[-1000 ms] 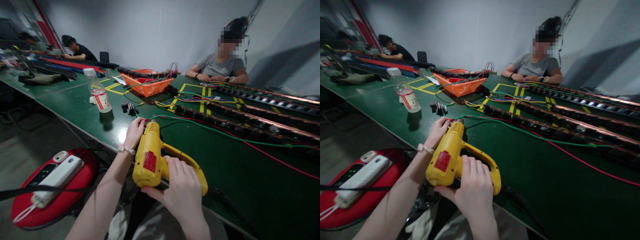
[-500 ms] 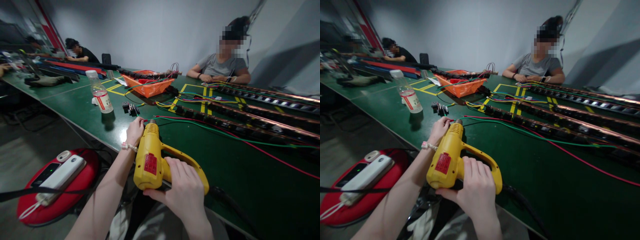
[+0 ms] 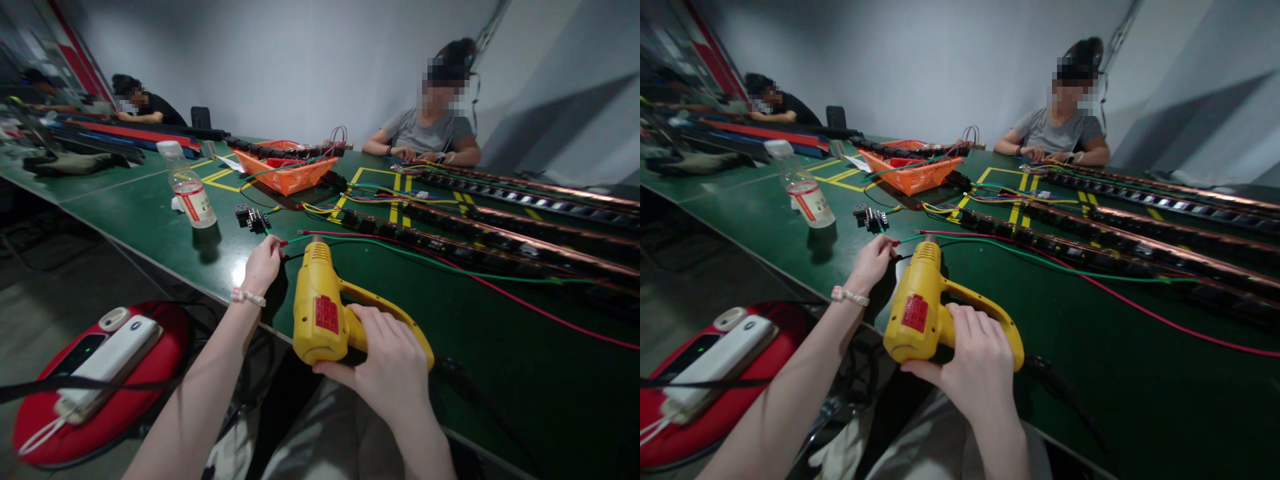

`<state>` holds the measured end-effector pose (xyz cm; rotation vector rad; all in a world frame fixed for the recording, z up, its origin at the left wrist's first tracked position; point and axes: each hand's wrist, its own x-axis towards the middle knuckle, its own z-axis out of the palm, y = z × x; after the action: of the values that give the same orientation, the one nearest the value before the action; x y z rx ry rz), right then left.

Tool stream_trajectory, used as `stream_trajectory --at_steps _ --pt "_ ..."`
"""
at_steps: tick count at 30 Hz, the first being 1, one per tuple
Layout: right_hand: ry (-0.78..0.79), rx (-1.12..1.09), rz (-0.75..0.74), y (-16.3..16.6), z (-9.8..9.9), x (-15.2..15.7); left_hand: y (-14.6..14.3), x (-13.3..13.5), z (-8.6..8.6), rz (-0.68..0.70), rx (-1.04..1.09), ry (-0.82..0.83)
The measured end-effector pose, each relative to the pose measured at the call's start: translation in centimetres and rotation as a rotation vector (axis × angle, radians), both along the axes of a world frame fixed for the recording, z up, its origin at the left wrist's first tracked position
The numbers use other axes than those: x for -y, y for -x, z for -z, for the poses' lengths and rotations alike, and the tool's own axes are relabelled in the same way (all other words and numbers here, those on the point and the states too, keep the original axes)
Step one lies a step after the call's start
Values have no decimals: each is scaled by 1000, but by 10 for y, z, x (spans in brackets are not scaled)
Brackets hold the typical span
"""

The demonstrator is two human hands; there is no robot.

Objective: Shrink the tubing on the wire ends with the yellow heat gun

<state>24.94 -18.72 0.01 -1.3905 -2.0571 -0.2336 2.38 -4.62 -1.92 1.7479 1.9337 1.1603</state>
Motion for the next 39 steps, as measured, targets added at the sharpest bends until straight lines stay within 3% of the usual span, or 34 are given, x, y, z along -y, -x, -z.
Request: stream_trajectory --at_steps 10,20,29,39 --pt "7 136 195 -47 -1 0 2 -2 4 25 40 -11" --pt "-46 234 343 -79 4 13 -3 -2 -3 -47 298 -99" --pt "-76 224 329 -53 2 18 -3 -2 -2 -141 309 -80" --pt "-15 75 163 13 3 16 2 -8 7 -102 272 -48"
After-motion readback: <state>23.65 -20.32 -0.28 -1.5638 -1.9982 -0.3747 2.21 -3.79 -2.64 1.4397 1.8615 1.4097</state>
